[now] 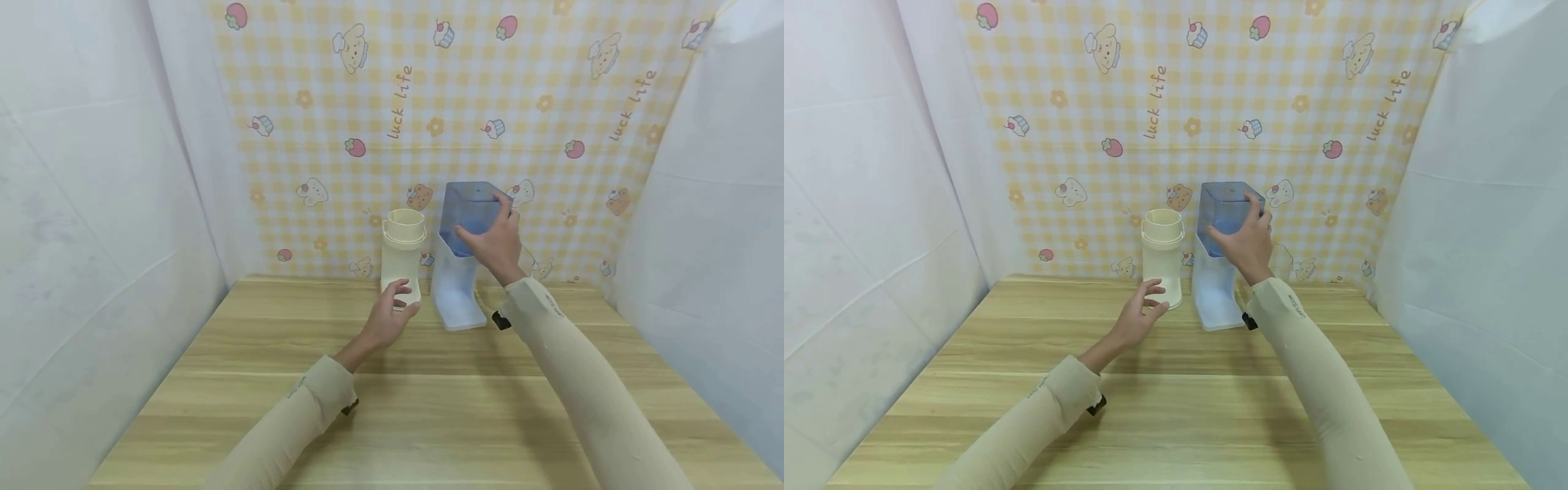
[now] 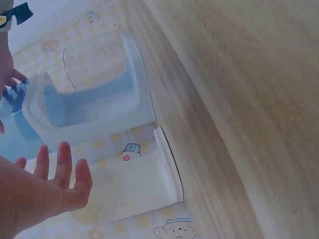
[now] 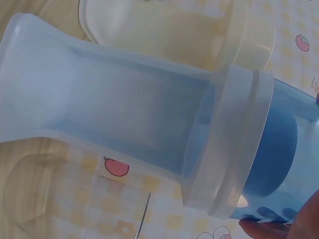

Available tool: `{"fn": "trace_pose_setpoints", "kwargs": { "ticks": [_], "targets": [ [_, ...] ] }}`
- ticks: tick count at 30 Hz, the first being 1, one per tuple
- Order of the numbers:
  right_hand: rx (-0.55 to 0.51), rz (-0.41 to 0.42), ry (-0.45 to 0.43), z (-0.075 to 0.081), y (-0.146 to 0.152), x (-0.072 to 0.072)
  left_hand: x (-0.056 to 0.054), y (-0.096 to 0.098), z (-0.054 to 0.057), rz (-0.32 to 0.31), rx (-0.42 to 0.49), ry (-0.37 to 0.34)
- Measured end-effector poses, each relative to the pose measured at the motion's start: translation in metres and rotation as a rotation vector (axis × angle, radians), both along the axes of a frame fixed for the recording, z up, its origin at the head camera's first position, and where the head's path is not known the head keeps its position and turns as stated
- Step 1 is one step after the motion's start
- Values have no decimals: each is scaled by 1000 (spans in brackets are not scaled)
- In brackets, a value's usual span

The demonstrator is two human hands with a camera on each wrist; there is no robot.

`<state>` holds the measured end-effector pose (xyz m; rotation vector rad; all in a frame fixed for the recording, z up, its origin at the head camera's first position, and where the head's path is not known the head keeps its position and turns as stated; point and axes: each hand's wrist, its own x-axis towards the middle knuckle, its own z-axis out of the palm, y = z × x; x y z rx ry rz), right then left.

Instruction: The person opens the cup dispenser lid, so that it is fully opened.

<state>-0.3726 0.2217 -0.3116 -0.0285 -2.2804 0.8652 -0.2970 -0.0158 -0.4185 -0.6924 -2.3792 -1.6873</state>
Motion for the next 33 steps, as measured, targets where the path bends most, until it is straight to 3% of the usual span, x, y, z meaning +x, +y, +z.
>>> {"fn": "trace_pose_setpoints", "kwargs": {
  "ticks": [33],
  "targets": [
    [24, 135, 5, 2, 7, 41, 5, -6, -3, -24, -30, -28]
  ]
}}
